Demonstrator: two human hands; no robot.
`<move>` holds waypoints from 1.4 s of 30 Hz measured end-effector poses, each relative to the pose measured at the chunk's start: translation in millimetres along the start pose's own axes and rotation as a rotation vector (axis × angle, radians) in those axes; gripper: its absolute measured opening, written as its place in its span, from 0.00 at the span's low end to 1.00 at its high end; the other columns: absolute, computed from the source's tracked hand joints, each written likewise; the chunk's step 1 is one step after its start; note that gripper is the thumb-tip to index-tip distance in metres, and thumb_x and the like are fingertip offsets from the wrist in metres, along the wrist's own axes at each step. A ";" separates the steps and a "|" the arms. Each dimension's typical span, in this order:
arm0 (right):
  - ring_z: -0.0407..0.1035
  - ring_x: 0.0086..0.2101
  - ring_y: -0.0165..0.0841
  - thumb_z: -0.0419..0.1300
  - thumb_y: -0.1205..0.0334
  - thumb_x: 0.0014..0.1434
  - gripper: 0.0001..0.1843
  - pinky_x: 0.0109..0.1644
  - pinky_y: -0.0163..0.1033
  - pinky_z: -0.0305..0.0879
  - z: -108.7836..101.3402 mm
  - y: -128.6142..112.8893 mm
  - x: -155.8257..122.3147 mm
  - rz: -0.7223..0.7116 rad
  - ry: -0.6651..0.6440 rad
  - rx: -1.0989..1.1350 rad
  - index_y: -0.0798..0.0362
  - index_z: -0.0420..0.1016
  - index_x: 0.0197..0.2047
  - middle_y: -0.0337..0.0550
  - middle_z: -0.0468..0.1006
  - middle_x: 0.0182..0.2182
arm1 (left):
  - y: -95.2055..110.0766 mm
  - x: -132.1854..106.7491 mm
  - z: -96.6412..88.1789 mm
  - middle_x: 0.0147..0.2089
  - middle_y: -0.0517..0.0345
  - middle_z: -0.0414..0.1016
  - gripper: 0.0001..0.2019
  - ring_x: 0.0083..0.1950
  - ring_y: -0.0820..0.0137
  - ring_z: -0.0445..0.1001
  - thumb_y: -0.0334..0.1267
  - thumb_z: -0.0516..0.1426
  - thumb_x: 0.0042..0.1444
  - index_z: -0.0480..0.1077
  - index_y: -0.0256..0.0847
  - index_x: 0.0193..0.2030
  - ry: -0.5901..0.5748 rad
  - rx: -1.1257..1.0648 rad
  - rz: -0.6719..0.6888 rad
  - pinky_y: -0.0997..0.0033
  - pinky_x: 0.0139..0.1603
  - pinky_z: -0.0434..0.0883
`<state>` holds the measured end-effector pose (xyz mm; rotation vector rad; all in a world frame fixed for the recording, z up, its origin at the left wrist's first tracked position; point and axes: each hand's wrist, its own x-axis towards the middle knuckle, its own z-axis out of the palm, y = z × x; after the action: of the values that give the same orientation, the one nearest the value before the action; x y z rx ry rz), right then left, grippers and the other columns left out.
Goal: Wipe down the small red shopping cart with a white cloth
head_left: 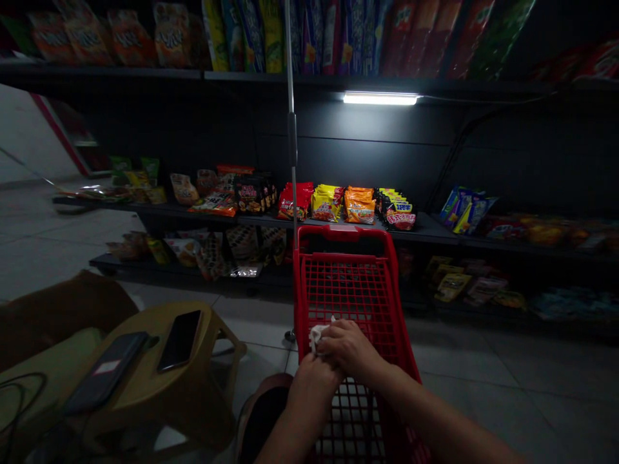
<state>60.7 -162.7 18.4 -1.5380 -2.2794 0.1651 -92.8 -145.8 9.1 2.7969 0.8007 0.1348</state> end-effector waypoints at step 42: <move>0.65 0.46 0.40 0.56 0.70 0.60 0.18 0.48 0.44 0.66 -26.9 10.6 -60.4 0.255 -0.138 -0.137 0.43 0.77 0.50 0.43 0.75 0.46 | -0.7 2.3 8.2 0.56 0.59 0.78 0.17 0.54 0.64 0.76 0.29 0.52 0.65 0.72 0.51 0.56 0.041 -0.011 0.045 0.61 0.51 0.67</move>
<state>99.7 -216.7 24.9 -1.9423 -2.2290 0.1919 -90.0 -145.6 1.1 2.8110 0.7439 0.2036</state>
